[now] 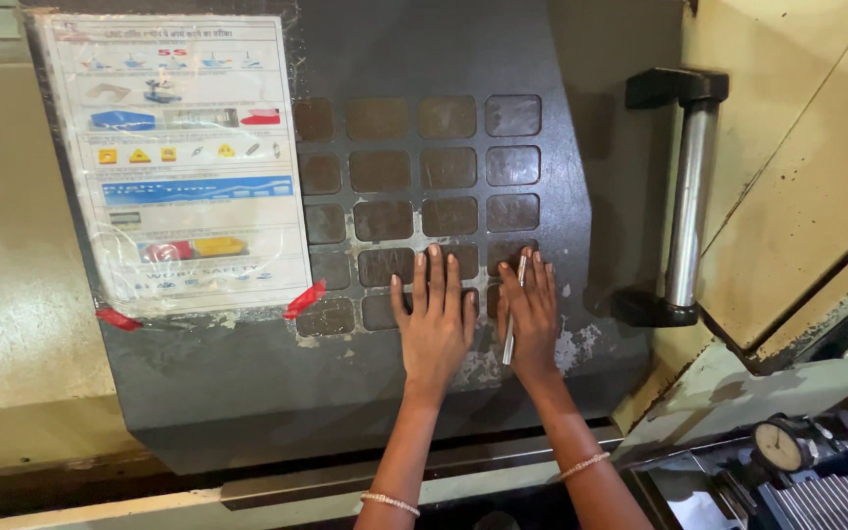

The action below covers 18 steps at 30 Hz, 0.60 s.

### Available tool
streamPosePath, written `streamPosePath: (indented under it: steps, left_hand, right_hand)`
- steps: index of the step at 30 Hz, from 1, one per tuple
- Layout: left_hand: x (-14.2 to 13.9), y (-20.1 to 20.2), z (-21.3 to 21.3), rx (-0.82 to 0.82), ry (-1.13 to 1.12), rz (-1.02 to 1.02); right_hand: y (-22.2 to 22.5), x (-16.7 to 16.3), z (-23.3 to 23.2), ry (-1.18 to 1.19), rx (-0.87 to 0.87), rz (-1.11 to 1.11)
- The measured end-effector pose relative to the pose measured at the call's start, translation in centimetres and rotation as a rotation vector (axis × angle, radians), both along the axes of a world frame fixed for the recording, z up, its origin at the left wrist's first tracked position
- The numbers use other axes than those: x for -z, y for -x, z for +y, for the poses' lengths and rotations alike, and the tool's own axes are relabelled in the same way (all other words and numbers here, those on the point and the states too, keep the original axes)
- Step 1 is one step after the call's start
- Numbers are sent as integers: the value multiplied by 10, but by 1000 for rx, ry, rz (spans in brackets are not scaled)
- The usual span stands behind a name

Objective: The person repeatedly rubs a small metal rod against a textured surface on the machine door, then opens the door to place the rod inside the machine. This cycle is repeated multiple times with different rods.

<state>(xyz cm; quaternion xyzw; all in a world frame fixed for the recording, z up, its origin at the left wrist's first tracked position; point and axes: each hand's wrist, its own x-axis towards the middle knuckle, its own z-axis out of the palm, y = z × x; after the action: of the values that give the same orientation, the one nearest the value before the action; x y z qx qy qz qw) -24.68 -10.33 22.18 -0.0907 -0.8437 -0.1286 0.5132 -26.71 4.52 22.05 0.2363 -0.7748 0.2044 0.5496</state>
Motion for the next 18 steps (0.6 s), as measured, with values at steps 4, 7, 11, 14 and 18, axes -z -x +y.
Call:
streamPosePath:
  steps: [4,7,11,14,18]
  left_hand:
    - [0,0,-1,1,-5,-6]
    - [0,0,-2,-2,-2,-6]
    - [0,0,-2,4,-10,4]
    - [-1,0,-2,1,-8,3]
    - [-1,-1,-3,-1,-10,5]
  right_hand:
    - [-1,-1,-1,3,8,6]
    - [-1,-1,-2,5,12,-2]
    - [-1,-1,-3,0,19,-11]
    - [1,-1,-3,4,11,-5]
    - [1,0,-3,3,15,-5]
